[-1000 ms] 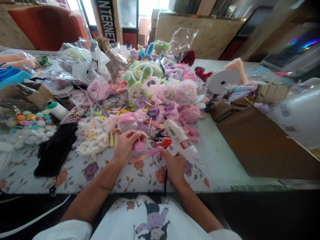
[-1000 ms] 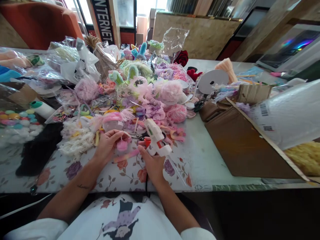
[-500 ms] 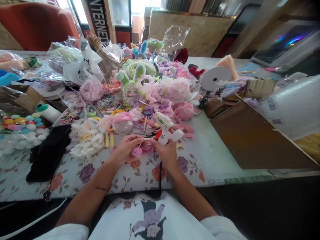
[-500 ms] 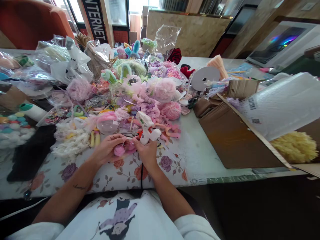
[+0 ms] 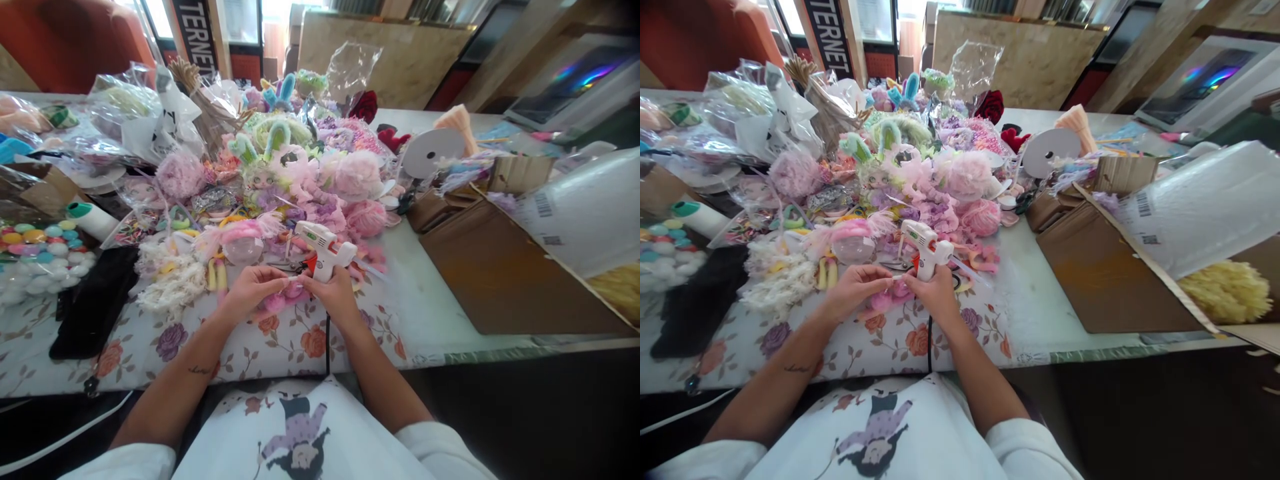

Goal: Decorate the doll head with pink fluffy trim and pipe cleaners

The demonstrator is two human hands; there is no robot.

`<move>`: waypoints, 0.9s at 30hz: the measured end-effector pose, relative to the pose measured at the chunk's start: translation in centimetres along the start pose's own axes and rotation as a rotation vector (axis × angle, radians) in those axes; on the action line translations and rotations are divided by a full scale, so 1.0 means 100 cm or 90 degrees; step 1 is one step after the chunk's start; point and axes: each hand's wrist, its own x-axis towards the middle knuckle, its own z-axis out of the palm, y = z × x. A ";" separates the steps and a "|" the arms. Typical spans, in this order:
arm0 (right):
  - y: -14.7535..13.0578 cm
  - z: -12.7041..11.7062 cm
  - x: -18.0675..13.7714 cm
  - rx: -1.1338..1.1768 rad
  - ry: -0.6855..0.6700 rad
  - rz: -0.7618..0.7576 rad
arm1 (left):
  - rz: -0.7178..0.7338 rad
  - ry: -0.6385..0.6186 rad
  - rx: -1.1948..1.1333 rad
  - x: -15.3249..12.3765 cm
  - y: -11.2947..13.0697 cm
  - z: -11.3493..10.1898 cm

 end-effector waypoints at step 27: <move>0.003 -0.010 -0.021 -0.013 0.125 -0.032 | -0.086 0.047 -0.215 0.007 -0.001 -0.004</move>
